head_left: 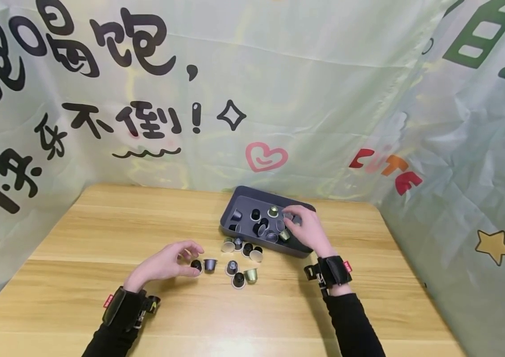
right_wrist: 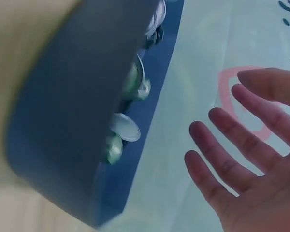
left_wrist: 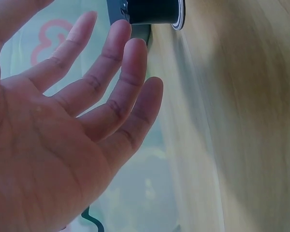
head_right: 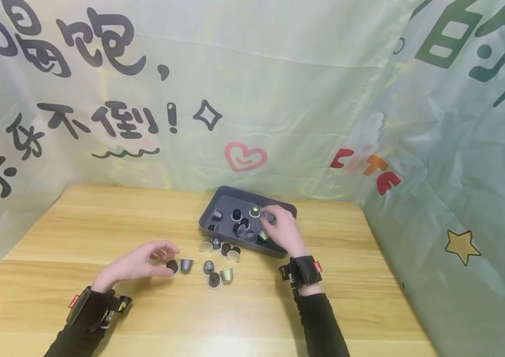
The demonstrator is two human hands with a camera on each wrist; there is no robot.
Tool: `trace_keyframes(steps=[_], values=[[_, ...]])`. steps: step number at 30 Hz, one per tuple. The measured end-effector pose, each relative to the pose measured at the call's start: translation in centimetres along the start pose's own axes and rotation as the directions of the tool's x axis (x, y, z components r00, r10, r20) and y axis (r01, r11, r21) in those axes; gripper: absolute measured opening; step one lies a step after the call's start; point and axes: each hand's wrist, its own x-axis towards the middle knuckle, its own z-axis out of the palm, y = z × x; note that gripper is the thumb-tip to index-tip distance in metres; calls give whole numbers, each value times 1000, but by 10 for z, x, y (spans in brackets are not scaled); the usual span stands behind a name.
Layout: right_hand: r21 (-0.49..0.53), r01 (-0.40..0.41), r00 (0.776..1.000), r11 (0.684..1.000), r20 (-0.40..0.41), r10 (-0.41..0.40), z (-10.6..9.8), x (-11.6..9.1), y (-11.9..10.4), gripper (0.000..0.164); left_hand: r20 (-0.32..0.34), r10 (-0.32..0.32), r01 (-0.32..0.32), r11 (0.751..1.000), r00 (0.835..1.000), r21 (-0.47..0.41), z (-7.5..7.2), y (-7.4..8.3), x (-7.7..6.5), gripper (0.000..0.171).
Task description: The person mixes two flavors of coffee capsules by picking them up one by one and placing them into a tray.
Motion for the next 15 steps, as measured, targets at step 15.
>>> trace_keyframes(steps=[15], values=[[208,84,988,975,-146,-54,28,-36,-3,21,11,-7,6,1000,1000,29,4,2,2,50]])
